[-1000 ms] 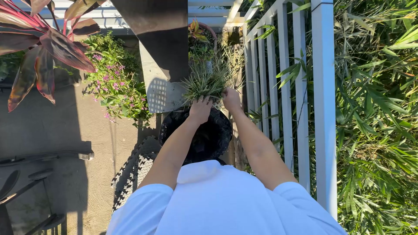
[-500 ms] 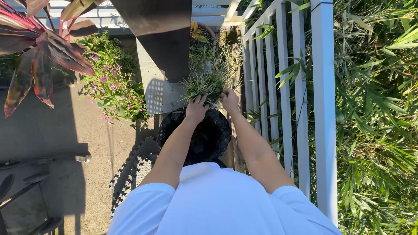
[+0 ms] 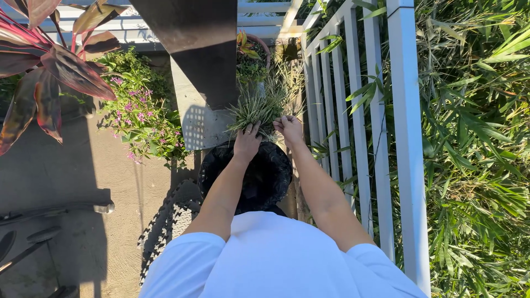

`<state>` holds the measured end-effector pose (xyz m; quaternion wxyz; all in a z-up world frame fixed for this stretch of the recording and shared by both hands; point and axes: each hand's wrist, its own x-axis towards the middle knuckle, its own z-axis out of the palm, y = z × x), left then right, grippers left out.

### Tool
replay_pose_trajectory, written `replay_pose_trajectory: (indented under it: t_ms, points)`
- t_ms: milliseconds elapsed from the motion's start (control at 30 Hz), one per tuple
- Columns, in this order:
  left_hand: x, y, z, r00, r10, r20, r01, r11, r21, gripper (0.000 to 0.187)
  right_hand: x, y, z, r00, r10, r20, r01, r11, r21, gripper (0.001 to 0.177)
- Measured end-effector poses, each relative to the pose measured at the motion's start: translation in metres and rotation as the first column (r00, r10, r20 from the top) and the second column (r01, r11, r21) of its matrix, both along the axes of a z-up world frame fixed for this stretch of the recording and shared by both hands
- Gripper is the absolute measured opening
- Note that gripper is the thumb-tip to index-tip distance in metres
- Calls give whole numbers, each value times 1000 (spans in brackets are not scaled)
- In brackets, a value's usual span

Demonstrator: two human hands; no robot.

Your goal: Pruning and cleaning a small potted plant on a balcony.

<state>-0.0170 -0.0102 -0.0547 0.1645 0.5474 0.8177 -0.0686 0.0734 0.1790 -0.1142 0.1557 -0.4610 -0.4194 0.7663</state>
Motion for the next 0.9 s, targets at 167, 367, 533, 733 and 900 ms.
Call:
replay_pose_trajectory:
  t_ms: [167,367,533,733,900]
  points:
    - [3,4,-15,1000,21,14,-21,998,-59,30,-12,-3,84,996,87,0,-85,973,215,13]
    - [-14,-4,-13,999,-30,11,29,993,117,39,56,-77,82,949,256,182,-314,770,556,19]
    - [-3,12,25,987,64,149,-88,983,162,36,103,-106,59,359,625,693,-932,282,228,76]
    - [7,31,12,990,-117,82,89,953,289,23,89,-58,45,573,430,698,-815,391,428,27]
    - [-7,44,-28,989,-145,-10,145,989,42,30,46,-29,95,626,346,698,-766,440,469,30]
